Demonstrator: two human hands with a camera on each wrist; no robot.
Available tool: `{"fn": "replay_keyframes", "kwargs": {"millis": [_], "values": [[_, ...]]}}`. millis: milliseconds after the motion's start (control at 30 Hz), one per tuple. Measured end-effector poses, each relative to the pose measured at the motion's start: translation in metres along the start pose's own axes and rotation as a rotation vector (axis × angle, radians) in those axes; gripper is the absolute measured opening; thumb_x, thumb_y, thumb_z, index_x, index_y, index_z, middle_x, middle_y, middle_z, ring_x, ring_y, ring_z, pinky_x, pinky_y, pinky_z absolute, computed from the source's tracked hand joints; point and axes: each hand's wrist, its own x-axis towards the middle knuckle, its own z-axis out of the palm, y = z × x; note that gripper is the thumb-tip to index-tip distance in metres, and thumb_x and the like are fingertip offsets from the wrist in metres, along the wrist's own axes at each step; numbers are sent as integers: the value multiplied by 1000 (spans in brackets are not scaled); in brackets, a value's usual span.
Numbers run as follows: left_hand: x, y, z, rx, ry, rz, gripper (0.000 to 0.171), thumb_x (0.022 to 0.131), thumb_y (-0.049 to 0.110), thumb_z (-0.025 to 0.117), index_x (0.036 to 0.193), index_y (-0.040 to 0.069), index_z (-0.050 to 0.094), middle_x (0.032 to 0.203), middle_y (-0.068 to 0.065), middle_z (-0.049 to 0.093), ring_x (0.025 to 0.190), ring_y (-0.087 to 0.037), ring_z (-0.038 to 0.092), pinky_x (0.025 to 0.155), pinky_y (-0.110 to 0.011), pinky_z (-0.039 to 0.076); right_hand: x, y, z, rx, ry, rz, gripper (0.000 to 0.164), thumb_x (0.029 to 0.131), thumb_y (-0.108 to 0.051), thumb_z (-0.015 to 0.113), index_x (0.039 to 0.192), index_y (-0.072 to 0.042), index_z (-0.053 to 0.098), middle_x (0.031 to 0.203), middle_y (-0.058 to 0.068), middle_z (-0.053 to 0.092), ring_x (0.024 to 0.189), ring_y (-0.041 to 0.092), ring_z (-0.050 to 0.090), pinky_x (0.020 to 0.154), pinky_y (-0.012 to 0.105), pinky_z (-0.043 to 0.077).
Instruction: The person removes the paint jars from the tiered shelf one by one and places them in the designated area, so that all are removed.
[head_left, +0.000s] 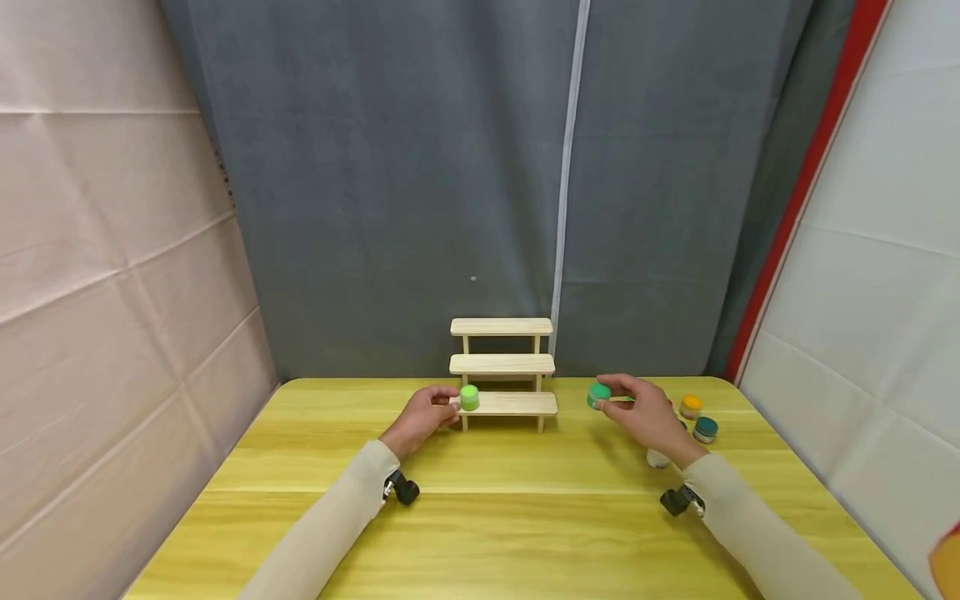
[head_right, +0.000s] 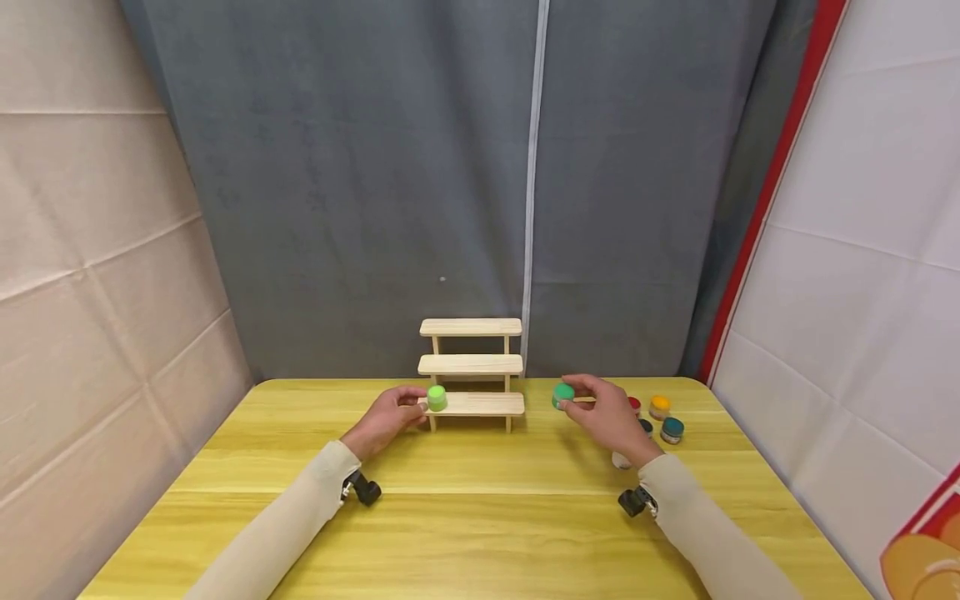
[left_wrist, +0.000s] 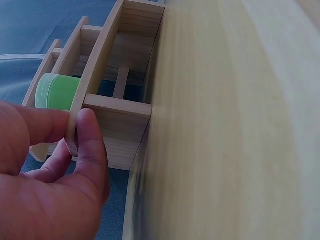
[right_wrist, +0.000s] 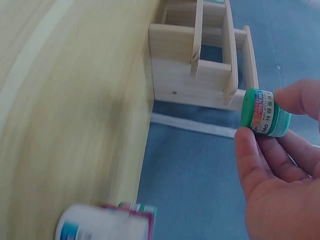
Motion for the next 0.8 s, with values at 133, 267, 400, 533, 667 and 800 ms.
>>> {"fn": "replay_keyframes", "kwargs": {"millis": [133, 267, 400, 533, 667, 800], "values": [[0, -1, 0, -5, 2, -7, 33, 101, 0, 65, 134, -4, 62, 118, -16, 62, 95, -19, 69, 89, -30, 64, -8, 4, -8, -33, 11, -9, 48, 101, -26, 74, 144, -9, 63, 131, 16, 70, 116, 37, 70, 89, 28, 64], [1, -1, 0, -7, 1, -10, 33, 101, 0, 65, 134, -3, 62, 118, -16, 62, 96, -19, 68, 89, -29, 64, -15, 8, -17, 12, -11, 24, 52, 102, -29, 73, 148, -9, 60, 133, 19, 68, 111, 35, 73, 76, 30, 65], [0, 0, 1, -2, 4, -8, 32, 102, 1, 65, 134, -3, 62, 118, -16, 62, 97, -19, 68, 89, -30, 64, -19, 15, -25, 66, -32, 57, 56, 102, -31, 74, 149, -7, 57, 134, 22, 66, 105, 33, 75, 72, 40, 67], [-1, 1, 1, -1, 5, -11, 32, 102, 1, 65, 134, -3, 62, 119, -16, 61, 98, -20, 68, 91, -30, 64, -24, 23, -31, 1, -8, 38, 54, 101, -32, 75, 147, -7, 60, 132, 19, 70, 107, 34, 75, 77, 32, 65], [-2, 1, 2, -7, 5, -13, 32, 102, 1, 65, 134, -3, 62, 119, -16, 61, 98, -20, 68, 91, -30, 64, -31, 28, -38, -97, 28, 22, 51, 101, -32, 75, 144, -9, 63, 131, 14, 72, 116, 35, 72, 84, 20, 59], [-4, 2, 2, -6, 12, -14, 33, 101, 0, 65, 134, -3, 62, 119, -16, 62, 97, -20, 68, 90, -29, 64, -37, 30, -44, -134, 31, 29, 50, 101, -33, 74, 144, -8, 63, 126, 13, 74, 112, 29, 72, 85, 18, 57]]}}
